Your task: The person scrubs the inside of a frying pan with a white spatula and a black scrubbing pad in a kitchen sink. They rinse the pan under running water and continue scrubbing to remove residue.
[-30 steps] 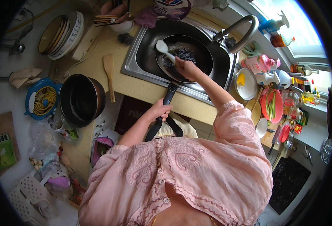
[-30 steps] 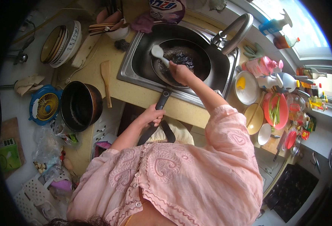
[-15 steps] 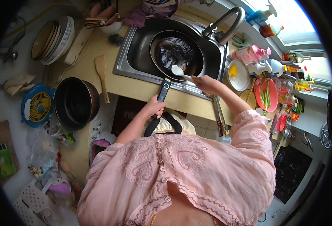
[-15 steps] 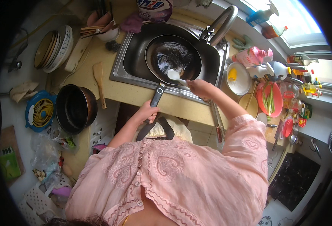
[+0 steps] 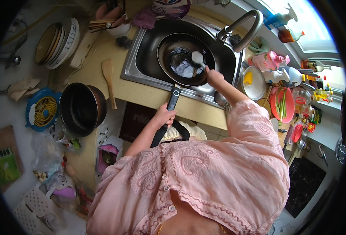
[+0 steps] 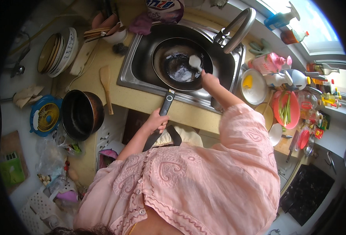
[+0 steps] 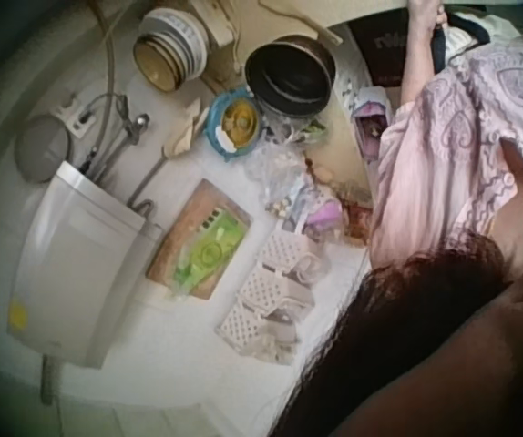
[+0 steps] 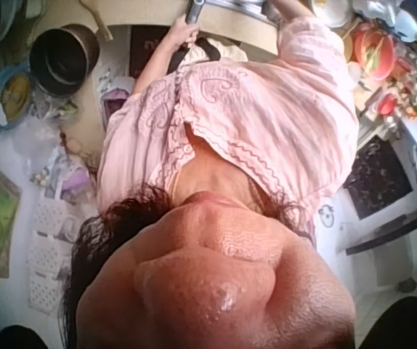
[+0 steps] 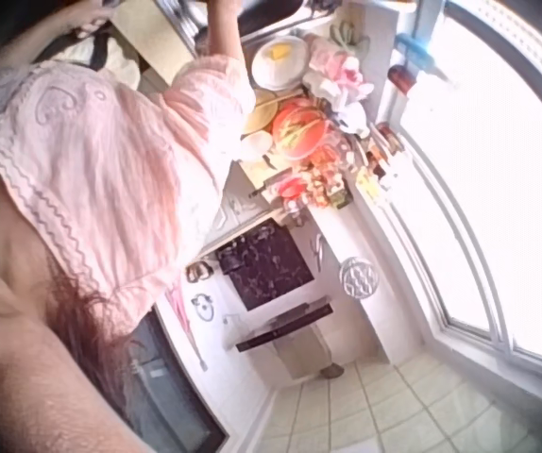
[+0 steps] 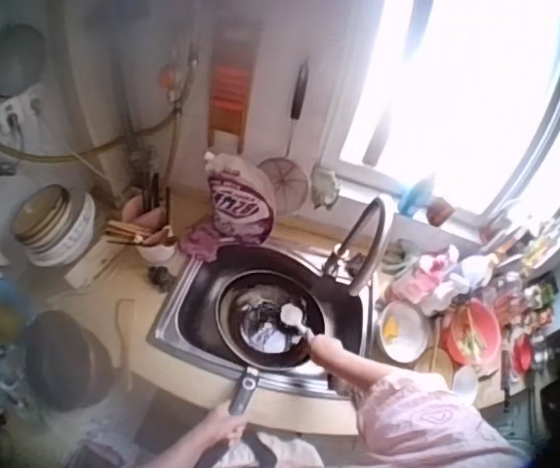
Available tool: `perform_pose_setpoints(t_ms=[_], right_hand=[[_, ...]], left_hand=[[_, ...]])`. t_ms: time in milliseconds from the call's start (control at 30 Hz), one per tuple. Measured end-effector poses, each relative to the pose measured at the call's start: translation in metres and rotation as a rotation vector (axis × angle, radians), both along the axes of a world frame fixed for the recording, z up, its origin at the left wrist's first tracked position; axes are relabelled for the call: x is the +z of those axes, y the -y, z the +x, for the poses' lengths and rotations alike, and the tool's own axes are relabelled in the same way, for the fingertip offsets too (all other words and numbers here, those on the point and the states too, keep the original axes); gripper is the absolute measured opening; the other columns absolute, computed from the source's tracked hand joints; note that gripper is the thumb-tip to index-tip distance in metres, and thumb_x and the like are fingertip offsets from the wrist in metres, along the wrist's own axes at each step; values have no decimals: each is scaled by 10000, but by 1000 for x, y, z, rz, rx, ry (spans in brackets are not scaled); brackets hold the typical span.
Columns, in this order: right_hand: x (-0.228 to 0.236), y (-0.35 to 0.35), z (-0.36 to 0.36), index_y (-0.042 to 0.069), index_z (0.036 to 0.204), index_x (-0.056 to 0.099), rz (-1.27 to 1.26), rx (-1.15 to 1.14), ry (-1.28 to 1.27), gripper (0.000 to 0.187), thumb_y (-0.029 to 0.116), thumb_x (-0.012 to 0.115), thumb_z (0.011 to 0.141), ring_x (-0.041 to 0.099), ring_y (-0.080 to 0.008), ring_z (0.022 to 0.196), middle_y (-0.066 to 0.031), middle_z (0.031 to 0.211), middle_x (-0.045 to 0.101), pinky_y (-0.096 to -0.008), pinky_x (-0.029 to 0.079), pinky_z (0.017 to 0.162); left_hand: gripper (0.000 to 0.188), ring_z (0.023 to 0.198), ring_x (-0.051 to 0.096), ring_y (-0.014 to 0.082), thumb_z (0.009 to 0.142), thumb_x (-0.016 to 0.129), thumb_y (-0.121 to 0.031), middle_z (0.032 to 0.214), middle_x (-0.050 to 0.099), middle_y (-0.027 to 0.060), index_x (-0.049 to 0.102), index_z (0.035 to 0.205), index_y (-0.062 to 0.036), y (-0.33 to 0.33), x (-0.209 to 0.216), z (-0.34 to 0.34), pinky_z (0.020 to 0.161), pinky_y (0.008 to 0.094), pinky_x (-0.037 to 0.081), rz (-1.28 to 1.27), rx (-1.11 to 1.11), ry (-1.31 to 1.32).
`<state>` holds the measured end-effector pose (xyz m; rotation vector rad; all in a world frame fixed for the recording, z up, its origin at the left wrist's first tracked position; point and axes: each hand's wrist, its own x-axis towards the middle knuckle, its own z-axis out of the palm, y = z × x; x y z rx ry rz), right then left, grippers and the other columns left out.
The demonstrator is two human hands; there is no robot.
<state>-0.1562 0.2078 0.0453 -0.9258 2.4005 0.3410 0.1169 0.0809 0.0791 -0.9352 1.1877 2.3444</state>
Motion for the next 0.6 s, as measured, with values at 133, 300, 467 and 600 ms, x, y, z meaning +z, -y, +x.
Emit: perform_pose_setpoints(t_ms=[133, 300, 467, 600], right_hand=[[5, -12, -19, 175, 1327, 332, -56, 91, -46, 477, 99, 356, 856, 626, -339, 701, -173, 805, 628, -438, 495, 577], [7, 17, -50, 194, 1320, 352, -231, -11, -293, 437, 129, 365, 888, 630, -321, 667, -140, 763, 636, -426, 490, 538], [24, -18, -41, 37, 1026, 567, -75, -160, -154, 421, 297, 243, 961, 630, -312, 818, -137, 864, 647, -415, 496, 689], [54, -44, -11, 7, 887, 610, -48, -225, -17, 494, 329, 241, 957, 606, -353, 845, -171, 874, 634, -434, 475, 747]], left_hand=[[206, 325, 362, 72, 779, 540, -37, 523, 403, 3, 367, 887, -66, 0, -5, -2, 287, 261, 347, -11, -29, 21], [214, 324, 359, 73, 781, 544, -39, 524, 401, 2, 369, 901, -64, 1, 5, -2, 287, 257, 340, -44, -43, 51], [232, 327, 374, 89, 763, 532, -37, 529, 413, 20, 346, 901, -56, -3, -1, -1, 284, 279, 347, -29, 2, 42], [246, 328, 387, 106, 747, 528, -32, 531, 422, 36, 320, 877, -46, -6, -7, -2, 282, 297, 358, -46, -10, 37]])
